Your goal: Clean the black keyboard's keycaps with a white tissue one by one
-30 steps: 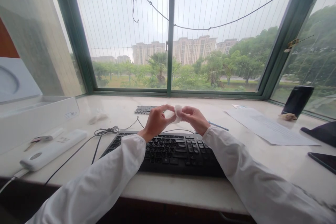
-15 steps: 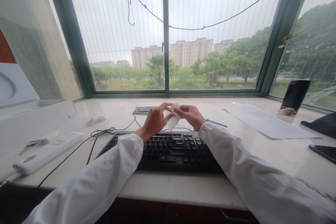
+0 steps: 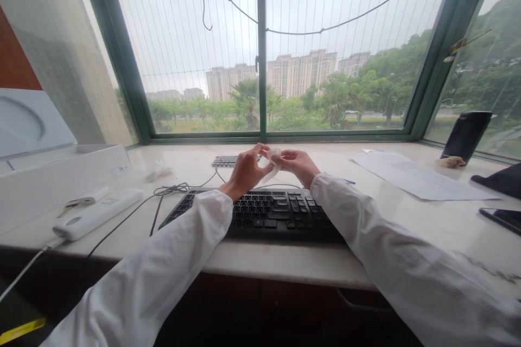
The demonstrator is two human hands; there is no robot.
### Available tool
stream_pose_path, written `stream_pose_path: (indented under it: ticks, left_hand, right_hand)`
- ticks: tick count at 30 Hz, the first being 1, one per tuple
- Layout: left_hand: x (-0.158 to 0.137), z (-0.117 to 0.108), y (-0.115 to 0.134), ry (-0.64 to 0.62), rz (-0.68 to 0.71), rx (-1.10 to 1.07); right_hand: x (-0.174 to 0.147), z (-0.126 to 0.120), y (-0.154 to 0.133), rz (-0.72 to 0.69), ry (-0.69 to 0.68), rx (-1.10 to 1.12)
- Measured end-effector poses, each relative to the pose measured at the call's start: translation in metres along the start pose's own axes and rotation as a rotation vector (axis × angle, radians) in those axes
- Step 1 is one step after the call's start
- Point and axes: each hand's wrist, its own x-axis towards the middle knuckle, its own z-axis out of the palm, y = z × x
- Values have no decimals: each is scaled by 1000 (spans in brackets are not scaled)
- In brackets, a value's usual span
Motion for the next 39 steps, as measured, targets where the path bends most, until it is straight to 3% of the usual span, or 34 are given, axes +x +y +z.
stream_pose_path:
  ticks: [14,28,39]
  left_hand:
    - [1,-3,2,29,-4,-54]
    - [3,-5,6,35,56,15]
    - [4,-6,4,56,37,-12]
  right_hand:
    - [-2,4,-4,185,-132,206]
    - [-1,-6,-8,38,6,-141]
    - [-2,-3,-11,-41,-53,-143]
